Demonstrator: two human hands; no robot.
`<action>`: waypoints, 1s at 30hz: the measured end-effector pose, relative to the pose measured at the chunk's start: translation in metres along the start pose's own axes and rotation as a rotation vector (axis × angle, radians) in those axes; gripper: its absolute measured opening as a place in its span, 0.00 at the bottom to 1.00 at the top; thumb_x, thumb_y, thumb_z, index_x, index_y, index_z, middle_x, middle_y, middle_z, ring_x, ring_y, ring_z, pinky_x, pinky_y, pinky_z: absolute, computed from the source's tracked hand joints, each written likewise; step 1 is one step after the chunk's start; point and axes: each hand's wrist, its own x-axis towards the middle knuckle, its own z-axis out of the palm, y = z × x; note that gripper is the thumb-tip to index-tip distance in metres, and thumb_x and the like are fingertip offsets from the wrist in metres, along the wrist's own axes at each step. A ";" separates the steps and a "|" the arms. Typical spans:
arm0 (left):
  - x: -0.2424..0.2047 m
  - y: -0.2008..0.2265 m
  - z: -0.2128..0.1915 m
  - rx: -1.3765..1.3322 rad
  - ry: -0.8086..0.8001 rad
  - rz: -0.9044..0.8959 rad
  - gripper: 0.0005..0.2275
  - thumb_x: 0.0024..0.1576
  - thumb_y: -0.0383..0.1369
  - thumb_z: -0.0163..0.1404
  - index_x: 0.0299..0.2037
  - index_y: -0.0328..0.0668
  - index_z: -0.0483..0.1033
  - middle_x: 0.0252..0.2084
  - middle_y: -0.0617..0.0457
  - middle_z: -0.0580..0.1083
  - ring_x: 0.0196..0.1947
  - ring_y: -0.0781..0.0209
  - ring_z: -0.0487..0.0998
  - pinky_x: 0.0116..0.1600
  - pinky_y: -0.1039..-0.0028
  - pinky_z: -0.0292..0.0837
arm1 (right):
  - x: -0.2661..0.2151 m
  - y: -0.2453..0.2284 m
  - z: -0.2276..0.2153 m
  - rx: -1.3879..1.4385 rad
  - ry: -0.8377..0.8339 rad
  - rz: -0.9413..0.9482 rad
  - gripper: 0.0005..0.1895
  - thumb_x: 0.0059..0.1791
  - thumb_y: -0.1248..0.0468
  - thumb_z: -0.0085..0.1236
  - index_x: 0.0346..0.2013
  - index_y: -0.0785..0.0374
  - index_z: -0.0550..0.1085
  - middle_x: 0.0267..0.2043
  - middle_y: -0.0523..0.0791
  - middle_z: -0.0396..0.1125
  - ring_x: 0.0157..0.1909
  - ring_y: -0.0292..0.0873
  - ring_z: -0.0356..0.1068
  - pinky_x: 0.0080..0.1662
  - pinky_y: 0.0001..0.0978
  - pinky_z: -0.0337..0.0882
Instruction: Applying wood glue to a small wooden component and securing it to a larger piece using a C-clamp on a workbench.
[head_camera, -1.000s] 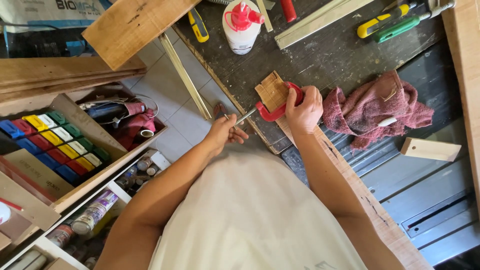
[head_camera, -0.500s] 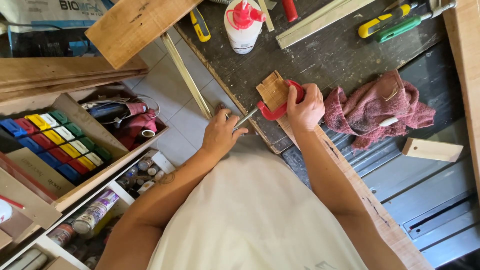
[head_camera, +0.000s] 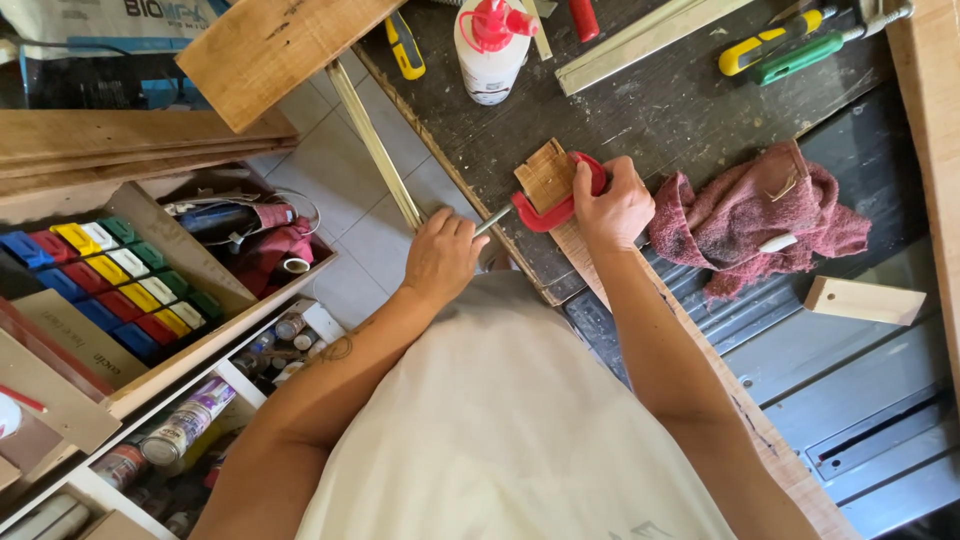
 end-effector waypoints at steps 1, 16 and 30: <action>-0.001 -0.004 0.007 -0.024 -0.022 0.003 0.17 0.67 0.47 0.48 0.37 0.42 0.76 0.35 0.47 0.78 0.53 0.47 0.80 0.53 0.60 0.76 | 0.000 0.000 0.001 0.000 -0.005 0.016 0.19 0.46 0.43 0.70 0.30 0.49 0.72 0.21 0.42 0.68 0.28 0.52 0.76 0.34 0.43 0.72; 0.043 0.010 -0.058 -0.799 -0.563 -0.524 0.17 0.64 0.50 0.46 0.32 0.47 0.76 0.32 0.44 0.81 0.44 0.35 0.83 0.48 0.53 0.77 | 0.007 0.000 0.005 -0.067 -0.192 0.198 0.22 0.45 0.38 0.66 0.27 0.49 0.72 0.23 0.44 0.70 0.32 0.57 0.77 0.38 0.50 0.74; 0.044 0.009 -0.047 -1.514 -0.605 -0.898 0.12 0.71 0.41 0.40 0.44 0.42 0.71 0.28 0.36 0.82 0.28 0.50 0.87 0.32 0.72 0.83 | 0.014 0.009 0.008 -0.107 -0.214 0.163 0.22 0.46 0.36 0.66 0.27 0.48 0.73 0.19 0.45 0.69 0.30 0.58 0.77 0.37 0.51 0.75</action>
